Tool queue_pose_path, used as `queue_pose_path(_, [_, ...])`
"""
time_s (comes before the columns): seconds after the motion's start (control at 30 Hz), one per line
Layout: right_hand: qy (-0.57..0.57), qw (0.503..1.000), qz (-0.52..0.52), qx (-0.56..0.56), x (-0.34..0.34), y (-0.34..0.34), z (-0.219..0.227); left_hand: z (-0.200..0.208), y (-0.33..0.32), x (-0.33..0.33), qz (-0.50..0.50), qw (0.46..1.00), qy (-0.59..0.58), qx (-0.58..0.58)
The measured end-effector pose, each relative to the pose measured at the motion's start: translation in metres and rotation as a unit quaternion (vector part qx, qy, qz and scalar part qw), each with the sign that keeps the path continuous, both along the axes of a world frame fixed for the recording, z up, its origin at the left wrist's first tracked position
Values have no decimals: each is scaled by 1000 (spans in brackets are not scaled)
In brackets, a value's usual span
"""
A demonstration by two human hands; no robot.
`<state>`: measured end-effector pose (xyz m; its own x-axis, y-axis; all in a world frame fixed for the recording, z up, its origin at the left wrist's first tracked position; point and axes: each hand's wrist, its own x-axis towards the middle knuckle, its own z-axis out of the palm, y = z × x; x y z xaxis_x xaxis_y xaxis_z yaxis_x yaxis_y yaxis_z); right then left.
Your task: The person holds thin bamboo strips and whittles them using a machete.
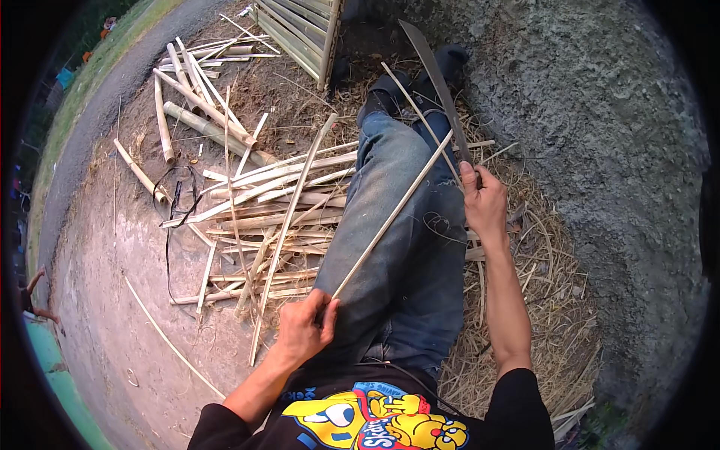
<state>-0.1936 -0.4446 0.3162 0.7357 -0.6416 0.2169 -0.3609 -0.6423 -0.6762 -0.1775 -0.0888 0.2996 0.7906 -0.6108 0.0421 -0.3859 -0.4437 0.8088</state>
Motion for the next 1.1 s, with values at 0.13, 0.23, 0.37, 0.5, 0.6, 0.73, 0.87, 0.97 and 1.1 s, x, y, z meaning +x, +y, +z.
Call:
queue_pose_path(0.13, [13,993,114,31,-14,38,5,1,-7,5,5,999,-48,8])
queue_pose_path(0.23, [19,977,183,-105,-28,77,-11,5,-15,11,-5,998,-65,-9])
queue_pose_path(0.37, [33,981,143,-130,-18,63,-6,7,-5,13,-29,996,-78,12])
queue_pose_path(0.5, [15,996,29,-86,8,14,-10,4,-3,2,-25,998,-62,-2])
queue_pose_path(0.6, [5,994,-79,-81,15,-72,-28,-2,23,-14,-39,999,-37,8])
queue_pose_path(0.73, [-64,941,-156,293,-9,-79,-47,-17,48,-19,-16,998,-54,39])
queue_pose_path(0.87, [-143,883,-136,426,-41,-43,-49,-12,32,-3,-18,998,-60,14])
queue_pose_path(0.97, [-137,876,-99,452,-55,-18,-47,-10,17,18,-35,997,-72,-3])
queue_pose_path(1.1, [-135,882,-34,450,-69,13,-30,3,-7,46,-52,996,-72,10])
